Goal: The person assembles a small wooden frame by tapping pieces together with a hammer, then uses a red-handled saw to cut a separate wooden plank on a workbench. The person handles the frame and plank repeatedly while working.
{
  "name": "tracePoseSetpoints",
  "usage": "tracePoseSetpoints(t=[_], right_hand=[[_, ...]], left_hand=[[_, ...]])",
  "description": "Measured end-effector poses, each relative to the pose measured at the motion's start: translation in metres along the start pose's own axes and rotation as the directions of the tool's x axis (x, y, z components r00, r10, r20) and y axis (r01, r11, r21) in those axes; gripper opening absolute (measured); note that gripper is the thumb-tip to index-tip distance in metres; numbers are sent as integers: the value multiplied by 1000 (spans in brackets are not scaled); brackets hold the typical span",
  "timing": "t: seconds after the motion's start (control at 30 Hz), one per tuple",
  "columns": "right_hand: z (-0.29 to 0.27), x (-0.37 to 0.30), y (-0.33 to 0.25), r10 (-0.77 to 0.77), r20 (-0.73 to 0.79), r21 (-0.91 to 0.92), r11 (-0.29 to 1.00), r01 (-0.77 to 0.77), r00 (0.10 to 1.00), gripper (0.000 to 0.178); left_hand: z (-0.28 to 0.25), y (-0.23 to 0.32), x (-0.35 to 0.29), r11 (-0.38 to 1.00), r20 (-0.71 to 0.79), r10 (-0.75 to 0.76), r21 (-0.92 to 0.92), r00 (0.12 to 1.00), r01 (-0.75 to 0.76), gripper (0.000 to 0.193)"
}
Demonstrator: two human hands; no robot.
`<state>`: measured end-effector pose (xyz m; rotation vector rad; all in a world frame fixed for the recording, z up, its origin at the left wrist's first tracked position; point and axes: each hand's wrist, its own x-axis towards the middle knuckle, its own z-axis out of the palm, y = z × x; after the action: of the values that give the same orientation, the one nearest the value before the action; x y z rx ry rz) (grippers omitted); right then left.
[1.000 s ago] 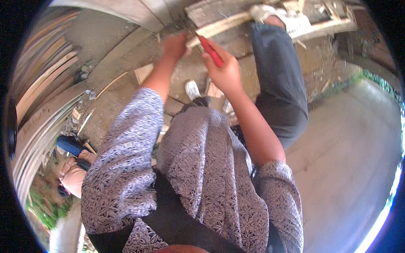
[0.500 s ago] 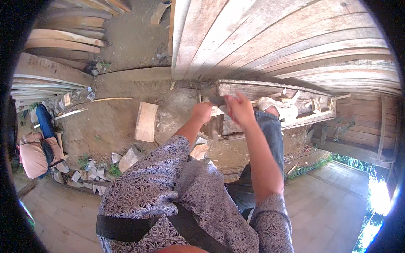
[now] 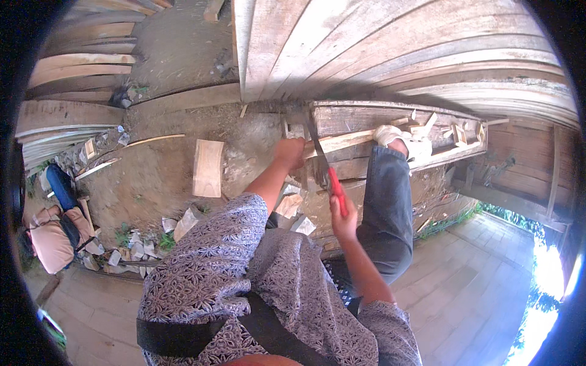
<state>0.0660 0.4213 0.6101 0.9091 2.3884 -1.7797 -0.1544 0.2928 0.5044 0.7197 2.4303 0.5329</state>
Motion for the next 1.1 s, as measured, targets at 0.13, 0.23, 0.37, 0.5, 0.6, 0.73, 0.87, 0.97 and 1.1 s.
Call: tracePoseSetpoints(t=[0.13,0.23,0.37,0.5,0.6,0.73,0.87,0.97,1.1], right_hand=[[36,-35,36,-63,-120,-77,996,54,991,43],[29,-35,45,20,-102,-41,999,-24,995,42],[14,-33,75,112,-56,-42,993,-114,992,40],[8,-32,71,233,9,-99,968,-231,972,40],[2,-25,69,277,20,-40,960,-276,961,39],[-8,-12,89,246,109,-121,965,-233,963,36],[2,5,106,388,161,-326,889,-322,908,38],[11,13,133,410,141,-369,866,-337,901,40],[10,26,150,430,143,-331,870,-366,891,35]], left_hand=[[16,-13,9,978,97,46,200,994,-65,34],[-4,-5,3,992,113,2,125,994,-17,42],[-13,-2,5,996,124,12,82,992,-22,37],[-17,-2,11,994,210,-7,107,978,-16,41],[-14,-5,13,995,215,0,93,977,-20,39],[-15,-3,16,995,268,-6,101,963,-22,37],[-17,-2,17,993,265,-15,116,964,-17,38],[-20,2,19,992,274,0,121,962,-34,40],[-19,0,19,994,285,-34,113,958,2,42]])
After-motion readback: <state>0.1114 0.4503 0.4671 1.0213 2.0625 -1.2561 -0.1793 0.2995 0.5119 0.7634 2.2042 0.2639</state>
